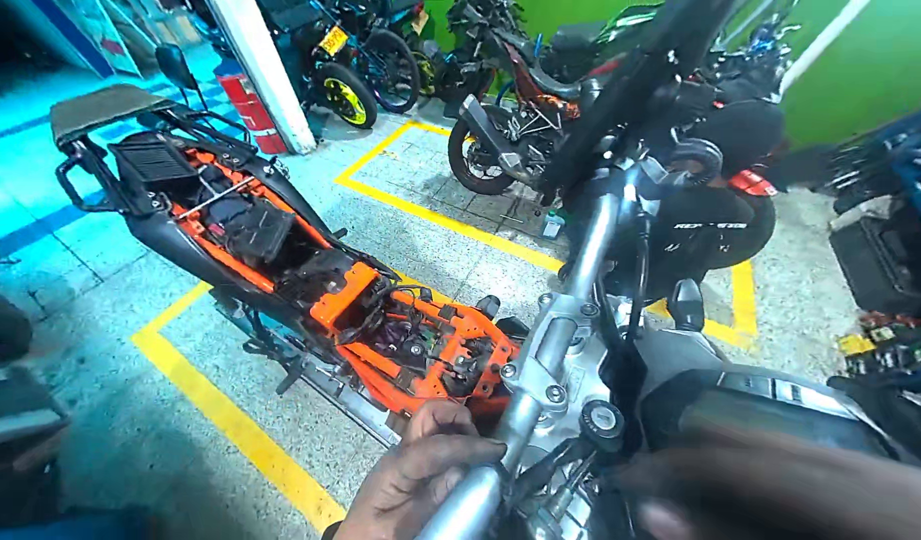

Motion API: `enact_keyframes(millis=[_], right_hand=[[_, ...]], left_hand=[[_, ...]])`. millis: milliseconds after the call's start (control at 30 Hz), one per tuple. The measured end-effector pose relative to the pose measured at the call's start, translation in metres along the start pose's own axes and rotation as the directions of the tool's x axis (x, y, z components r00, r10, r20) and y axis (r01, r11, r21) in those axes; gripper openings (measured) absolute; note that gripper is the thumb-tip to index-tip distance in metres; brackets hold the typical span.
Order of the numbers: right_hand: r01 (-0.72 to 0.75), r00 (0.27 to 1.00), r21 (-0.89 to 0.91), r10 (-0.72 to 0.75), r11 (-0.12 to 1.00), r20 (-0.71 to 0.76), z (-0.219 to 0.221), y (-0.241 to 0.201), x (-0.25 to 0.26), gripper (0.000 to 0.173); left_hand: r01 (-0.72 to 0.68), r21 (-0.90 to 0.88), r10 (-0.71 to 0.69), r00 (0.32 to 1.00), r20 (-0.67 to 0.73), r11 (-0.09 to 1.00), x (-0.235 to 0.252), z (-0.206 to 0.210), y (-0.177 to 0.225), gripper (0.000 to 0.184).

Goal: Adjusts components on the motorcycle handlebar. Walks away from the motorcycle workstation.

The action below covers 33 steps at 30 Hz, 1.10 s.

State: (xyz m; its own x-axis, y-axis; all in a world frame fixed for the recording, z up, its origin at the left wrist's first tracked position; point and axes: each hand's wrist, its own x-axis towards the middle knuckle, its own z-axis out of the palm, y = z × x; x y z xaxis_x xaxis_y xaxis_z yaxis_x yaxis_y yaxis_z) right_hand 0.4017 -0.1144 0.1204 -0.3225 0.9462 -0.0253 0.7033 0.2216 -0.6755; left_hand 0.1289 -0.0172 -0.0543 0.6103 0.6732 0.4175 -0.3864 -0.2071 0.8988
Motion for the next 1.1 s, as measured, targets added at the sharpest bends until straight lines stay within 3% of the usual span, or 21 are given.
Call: enact_keyframes(millis=[133,267,367,467,600,700,767,900,967,1100], right_hand=[[0.028,0.955,-0.053,-0.011,0.998,0.298,0.025,0.015,0.064,0.028],[0.310,0.943,-0.154,-0.283,0.938,0.174,0.040,0.030,0.074,0.022],[0.551,0.831,-0.406,-0.520,0.729,0.195,0.040,0.034,0.085,0.022],[0.635,0.771,-0.311,-0.600,0.707,0.212,0.039,0.045,0.092,0.020],[0.662,0.747,-0.138,-0.632,0.737,0.208,0.039,0.053,0.099,0.021],[0.628,0.770,-0.069,-0.606,0.775,0.198,0.037,0.052,0.103,0.023],[0.584,0.796,0.009,-0.574,0.812,0.191,0.037,0.052,0.107,0.023],[0.471,0.857,0.121,-0.486,0.874,0.169,0.039,0.052,0.117,0.020],[0.432,0.889,0.066,-0.437,0.899,0.136,0.039,0.049,0.123,0.019],[0.477,0.855,0.024,-0.471,0.878,0.218,0.024,0.042,0.116,0.020]], left_hand=[[-0.033,0.048,0.038,0.994,-0.105,0.998,-0.002,0.008,-0.001,0.023],[-0.072,0.127,0.077,0.996,-0.039,0.989,0.002,-0.002,-0.001,0.023],[-0.078,0.086,0.079,0.997,-0.016,0.993,0.003,-0.003,-0.004,0.023],[-0.076,0.082,0.084,0.992,-0.098,0.994,-0.004,0.008,-0.007,0.020],[-0.093,0.108,0.116,0.967,-0.228,0.990,-0.013,0.027,-0.010,0.021],[-0.097,0.095,0.122,0.941,-0.315,0.991,-0.018,0.040,-0.012,0.026],[-0.147,0.178,0.205,0.907,-0.368,0.973,-0.017,0.044,-0.014,0.024],[-0.224,0.311,0.326,0.885,-0.333,0.924,-0.017,0.040,-0.019,0.021],[-0.221,0.356,0.339,0.886,-0.315,0.908,-0.019,0.040,-0.019,0.021],[-0.193,0.429,0.347,0.883,-0.316,0.882,-0.020,0.038,-0.015,0.019]])
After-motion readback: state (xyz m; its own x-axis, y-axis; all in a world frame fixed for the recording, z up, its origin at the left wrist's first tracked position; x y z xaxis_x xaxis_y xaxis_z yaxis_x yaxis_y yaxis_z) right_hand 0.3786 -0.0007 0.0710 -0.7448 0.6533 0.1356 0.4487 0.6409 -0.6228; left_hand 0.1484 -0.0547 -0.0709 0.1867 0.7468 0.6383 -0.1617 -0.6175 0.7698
